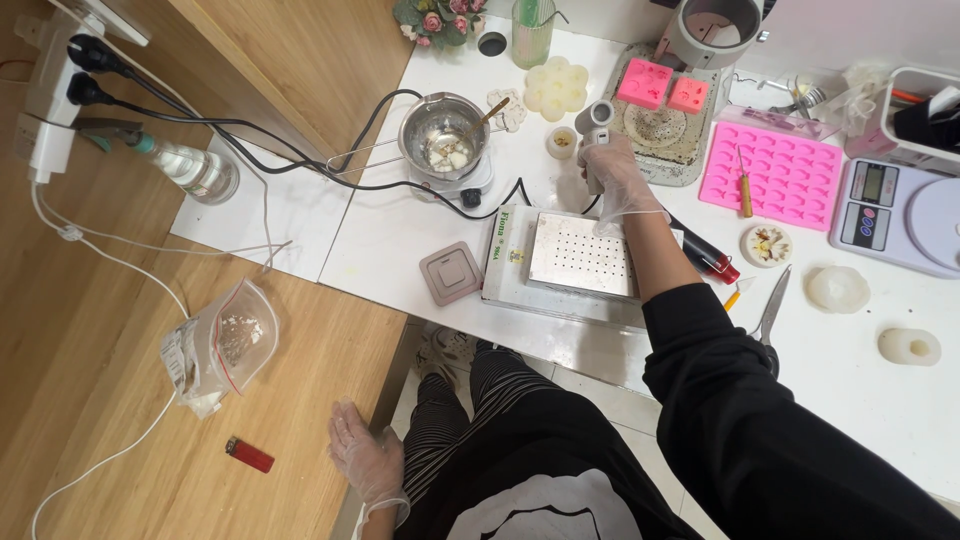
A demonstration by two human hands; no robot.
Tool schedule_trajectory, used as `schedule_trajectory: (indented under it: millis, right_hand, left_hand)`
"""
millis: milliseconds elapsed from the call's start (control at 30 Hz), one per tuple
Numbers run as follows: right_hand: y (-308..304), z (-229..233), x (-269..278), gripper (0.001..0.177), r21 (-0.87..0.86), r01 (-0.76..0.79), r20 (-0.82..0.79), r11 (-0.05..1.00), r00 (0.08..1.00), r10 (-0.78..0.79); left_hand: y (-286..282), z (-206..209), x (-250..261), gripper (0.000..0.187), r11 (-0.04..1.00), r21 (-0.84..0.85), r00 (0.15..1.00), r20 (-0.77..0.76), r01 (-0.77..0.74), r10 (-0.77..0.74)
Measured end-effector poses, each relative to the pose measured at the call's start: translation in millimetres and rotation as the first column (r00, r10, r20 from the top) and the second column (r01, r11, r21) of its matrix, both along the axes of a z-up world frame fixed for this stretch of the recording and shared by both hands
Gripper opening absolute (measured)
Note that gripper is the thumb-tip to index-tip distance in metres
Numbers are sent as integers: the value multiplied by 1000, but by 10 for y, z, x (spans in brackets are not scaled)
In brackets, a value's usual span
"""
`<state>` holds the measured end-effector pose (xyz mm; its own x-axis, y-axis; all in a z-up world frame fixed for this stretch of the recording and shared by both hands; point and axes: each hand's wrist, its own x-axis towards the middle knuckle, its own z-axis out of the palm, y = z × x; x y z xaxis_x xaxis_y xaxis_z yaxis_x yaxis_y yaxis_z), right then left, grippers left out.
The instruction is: Melting wax and measuring its temperature using an infrared thermometer at a candle production workbench.
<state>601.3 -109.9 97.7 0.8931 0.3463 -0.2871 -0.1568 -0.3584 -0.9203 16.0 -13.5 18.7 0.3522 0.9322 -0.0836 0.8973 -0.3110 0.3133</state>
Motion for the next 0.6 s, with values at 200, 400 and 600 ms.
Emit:
schedule_trajectory:
  millis: [200, 400, 600]
  right_hand:
    - [-13, 44, -35, 26, 21, -1, -5, 1000, 1000, 1]
    - [-16, 188, -136, 25, -1, 6, -16, 1000, 1000, -6]
    - [-10, 196, -143, 22, -61, 4, 7, 998, 1000, -4]
  left_hand:
    - [0, -7, 6, 96, 1000, 3, 1000, 8, -5, 5]
    - [4, 11, 15, 98, 1000, 0, 1000, -4, -12, 12]
    - [0, 24, 5, 98, 1000, -12, 1000, -1, -11, 11]
